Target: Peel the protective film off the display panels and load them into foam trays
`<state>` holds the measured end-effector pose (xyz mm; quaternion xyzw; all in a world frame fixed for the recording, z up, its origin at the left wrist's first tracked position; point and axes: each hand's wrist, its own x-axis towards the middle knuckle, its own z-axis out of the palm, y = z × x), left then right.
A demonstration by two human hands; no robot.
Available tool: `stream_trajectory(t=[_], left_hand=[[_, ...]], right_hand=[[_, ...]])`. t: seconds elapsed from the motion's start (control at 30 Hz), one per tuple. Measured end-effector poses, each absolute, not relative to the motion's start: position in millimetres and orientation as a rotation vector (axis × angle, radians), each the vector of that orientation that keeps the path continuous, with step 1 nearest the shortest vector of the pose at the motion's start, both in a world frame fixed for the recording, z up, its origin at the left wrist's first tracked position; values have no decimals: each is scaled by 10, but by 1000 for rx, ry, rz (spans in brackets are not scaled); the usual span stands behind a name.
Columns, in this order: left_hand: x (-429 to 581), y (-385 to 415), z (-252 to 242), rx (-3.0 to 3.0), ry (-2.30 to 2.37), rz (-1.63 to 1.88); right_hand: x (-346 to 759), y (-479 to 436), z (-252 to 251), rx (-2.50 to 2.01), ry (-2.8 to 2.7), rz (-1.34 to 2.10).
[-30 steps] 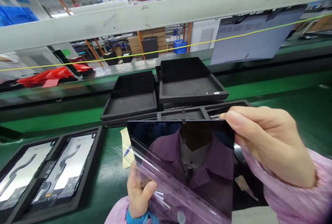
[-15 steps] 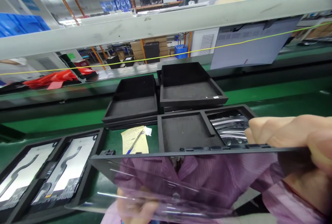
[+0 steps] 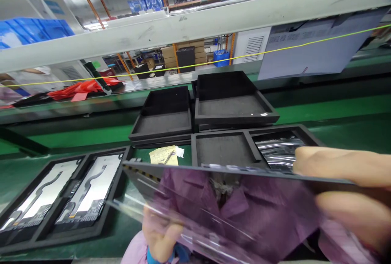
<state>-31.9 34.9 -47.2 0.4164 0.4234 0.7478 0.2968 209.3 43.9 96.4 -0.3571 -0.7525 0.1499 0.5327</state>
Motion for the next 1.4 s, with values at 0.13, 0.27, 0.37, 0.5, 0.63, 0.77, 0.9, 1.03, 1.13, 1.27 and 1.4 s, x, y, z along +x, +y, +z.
stream_trajectory(t=[0.13, 0.27, 0.37, 0.5, 0.63, 0.77, 0.9, 1.03, 1.13, 1.27, 1.4], left_hand=[[-255, 402, -362, 773, 1192, 1933], [-206, 378, -348, 661, 1183, 1862], [-209, 366, -366, 630, 1146, 1861], [-266, 350, -454, 661, 1108, 1836], [-367, 406, -571, 797, 1065, 1785], [-414, 557, -579, 993, 959, 1594], [-404, 625, -548, 962, 882, 1457], [-483, 599, -648, 964, 1102, 1532], [-601, 578, -773, 1008, 1214, 1681], [-703, 544, -854, 1036, 1060, 1789], [-698, 469, -813, 954, 1107, 1722]], right_hand=[[1955, 367, 976, -865, -1867, 363], [1885, 394, 970, -809, -1858, 397], [1864, 437, 971, -807, -1853, 416], [1847, 441, 979, -791, -1865, 430], [1873, 451, 1027, -841, -1899, 415], [1942, 781, 1012, -1080, -1901, 549], [1970, 1332, 800, -1323, -1672, 1089], [1900, 1488, 693, -1266, -1691, 1220], [1807, 1251, 780, -1015, -1907, 974], [1700, 852, 912, -683, -2094, 543], [1667, 668, 966, -613, -2159, 407]])
